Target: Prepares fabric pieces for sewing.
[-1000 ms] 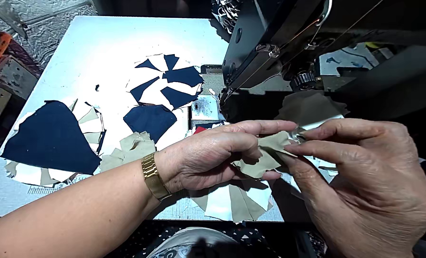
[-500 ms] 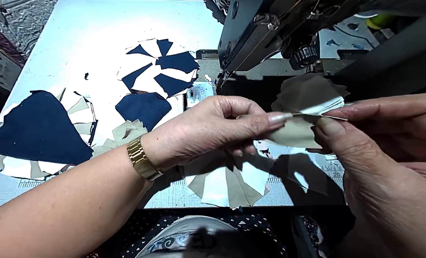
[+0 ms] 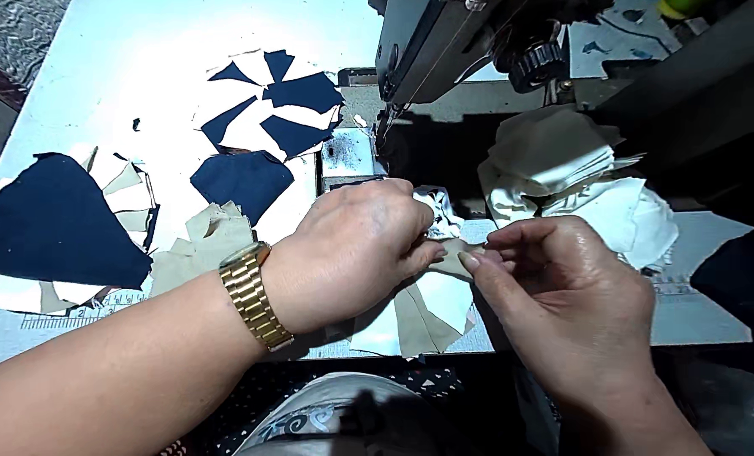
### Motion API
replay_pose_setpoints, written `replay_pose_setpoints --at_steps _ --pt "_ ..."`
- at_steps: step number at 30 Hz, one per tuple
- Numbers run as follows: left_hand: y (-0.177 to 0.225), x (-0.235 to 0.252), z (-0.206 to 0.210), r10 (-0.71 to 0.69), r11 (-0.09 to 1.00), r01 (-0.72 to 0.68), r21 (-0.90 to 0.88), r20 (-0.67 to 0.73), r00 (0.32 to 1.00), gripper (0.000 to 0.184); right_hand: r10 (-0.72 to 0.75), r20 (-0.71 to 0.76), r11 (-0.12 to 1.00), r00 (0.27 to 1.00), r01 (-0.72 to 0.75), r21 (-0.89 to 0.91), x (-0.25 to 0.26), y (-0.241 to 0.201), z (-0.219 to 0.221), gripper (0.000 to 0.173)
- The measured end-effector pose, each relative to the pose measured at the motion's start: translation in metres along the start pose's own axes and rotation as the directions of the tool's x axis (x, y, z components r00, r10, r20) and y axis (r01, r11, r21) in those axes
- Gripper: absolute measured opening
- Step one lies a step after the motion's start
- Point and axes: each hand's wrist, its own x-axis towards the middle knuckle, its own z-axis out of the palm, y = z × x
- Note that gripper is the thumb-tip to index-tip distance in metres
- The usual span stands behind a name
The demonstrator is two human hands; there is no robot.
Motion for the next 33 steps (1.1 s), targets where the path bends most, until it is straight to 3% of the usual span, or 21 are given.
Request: replay_pose_setpoints --at_steps 3,10,13,16,19,23,27,29,33 --pt "0.005 -0.001 0.001 0.003 0.996 -0.003 0.093 -0.003 1.0 0.027 -0.006 0.004 0.997 1.0 0.006 -0.082 0.0 -0.001 0.002 0.02" --pt "0.001 0.0 -0.006 0.021 0.999 -0.013 0.049 -0.18 0.983 0.025 -0.164 -0.028 0.979 0.986 0.16 -0.13 0.004 -0.003 -0.013 0.013" --pt "0.002 -0.001 -0.006 0.035 0.997 -0.025 0.078 -0.127 0.991 0.024 -0.23 0.059 0.963 0.971 0.236 -0.131 0.002 -0.001 -0.011 0.02" --pt "0.002 0.0 -0.007 -0.004 0.989 0.006 0.146 -0.012 1.0 0.023 -0.243 0.144 0.929 0.959 0.273 -0.249 -0.003 0.002 -0.007 0.029" --pt "-0.001 0.0 -0.011 -0.009 0.984 0.005 0.176 0.019 1.0 0.022 -0.256 0.16 0.889 0.953 0.297 -0.348 -0.012 -0.004 -0.006 0.035" --pt "-0.006 0.002 -0.015 0.006 0.988 -0.003 0.155 -0.018 1.0 0.017 -0.21 0.153 0.934 0.966 0.244 -0.261 -0.023 -0.006 -0.018 0.038" --pt "-0.01 0.005 -0.017 0.024 1.0 -0.022 0.015 -0.086 0.996 0.012 -0.182 0.005 0.965 0.983 0.18 -0.188 -0.022 0.005 -0.058 0.025" --pt "-0.009 0.005 -0.014 0.024 0.992 -0.039 -0.117 -0.122 0.992 0.011 -0.146 0.0 0.975 0.989 0.144 -0.171 -0.023 0.018 -0.074 0.023" --pt "-0.007 0.007 -0.014 -0.048 0.866 -0.01 -0.5 -0.103 0.994 0.021 -0.041 0.034 0.984 0.999 0.046 -0.173 -0.03 0.031 -0.083 0.024"
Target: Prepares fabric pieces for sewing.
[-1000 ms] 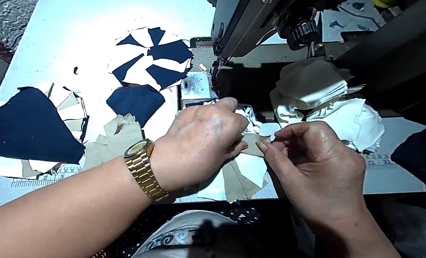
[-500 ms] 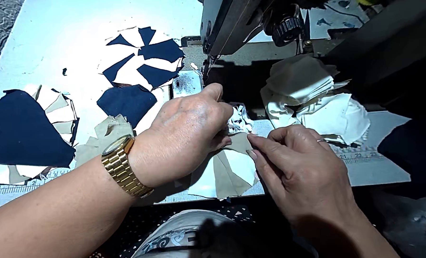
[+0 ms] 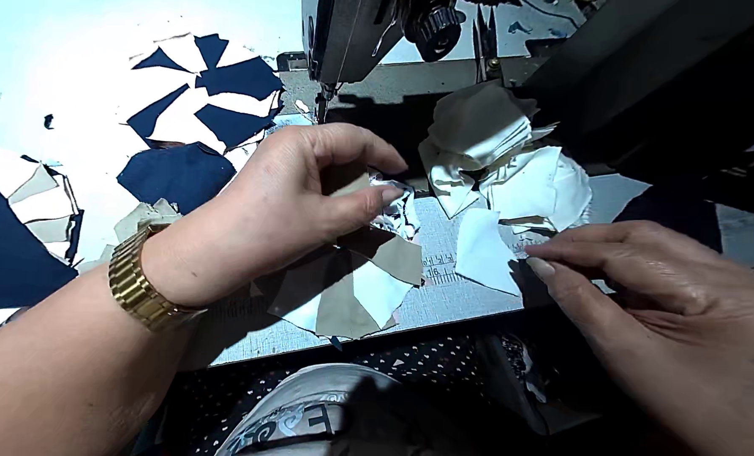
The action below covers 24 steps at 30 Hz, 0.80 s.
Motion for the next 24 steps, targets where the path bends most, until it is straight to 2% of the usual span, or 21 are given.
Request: replay_pose_setpoints --at_steps 4,7,11,15,24 --pt "0.002 0.001 -0.002 -0.136 0.962 0.139 -0.233 0.027 0.99 0.025 0.111 -0.026 0.993 0.993 -0.112 -0.04 -0.002 0.004 0.002 0.025" --pt "0.002 0.001 -0.001 -0.185 0.928 0.188 -0.322 0.038 0.982 0.025 0.009 0.019 1.0 1.0 -0.008 -0.008 -0.002 -0.003 0.005 0.022" --pt "0.002 0.001 0.001 -0.187 0.94 0.188 -0.283 0.031 0.982 0.023 -0.158 0.092 0.984 0.983 0.165 -0.073 -0.001 -0.014 0.015 0.022" --pt "0.001 0.001 0.002 -0.156 0.957 0.155 -0.245 0.016 0.988 0.022 -0.21 0.111 0.966 0.971 0.224 -0.132 0.001 -0.015 0.022 0.022" --pt "0.004 0.001 0.002 -0.151 0.962 0.15 -0.227 0.012 0.988 0.021 -0.149 0.116 0.986 0.982 0.157 -0.063 0.003 -0.011 0.02 0.023"
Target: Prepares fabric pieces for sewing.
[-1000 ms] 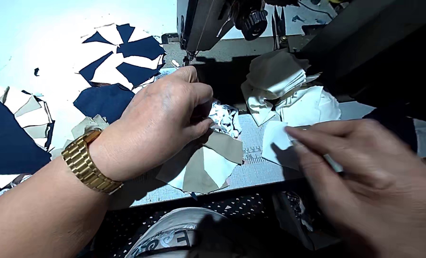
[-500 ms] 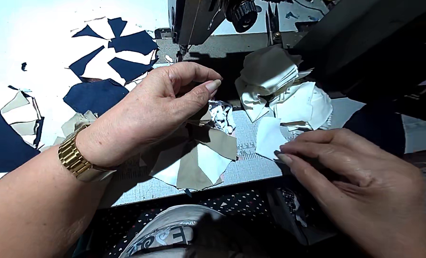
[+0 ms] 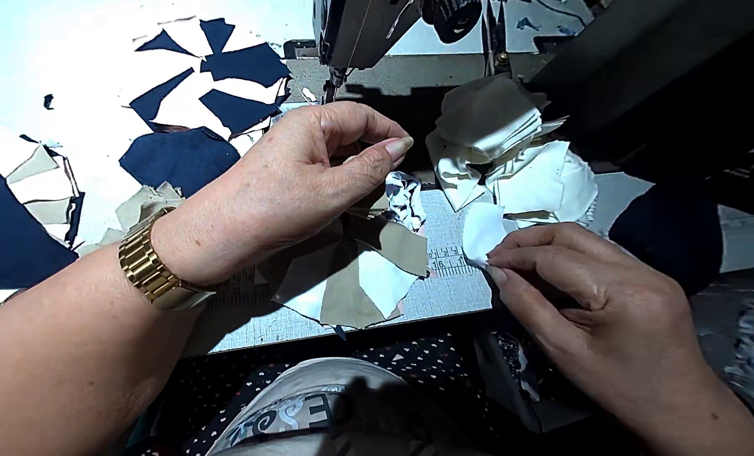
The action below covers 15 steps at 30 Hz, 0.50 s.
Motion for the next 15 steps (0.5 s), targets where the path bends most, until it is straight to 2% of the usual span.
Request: replay_pose_setpoints --at_steps 4,9,12,15 --pt "0.0 -0.001 0.001 0.007 1.0 -0.007 -0.006 -0.005 1.0 0.021 0.079 -0.017 0.994 0.997 -0.078 0.072 -0.001 0.0 0.001 0.022" --pt "0.0 0.0 0.002 0.016 0.998 -0.016 -0.058 -0.003 1.0 0.021 0.227 -0.126 0.955 0.966 -0.195 0.222 0.009 0.002 -0.008 0.017" --pt "0.002 0.0 0.002 -0.01 0.985 0.016 -0.173 0.038 0.999 0.023 0.155 -0.179 0.925 0.972 -0.08 0.371 0.026 0.005 -0.016 0.025" --pt "0.008 -0.001 -0.001 -0.033 0.957 0.078 -0.28 0.16 0.986 0.034 0.013 -0.168 0.867 0.986 0.072 0.492 0.046 -0.006 -0.016 0.025"
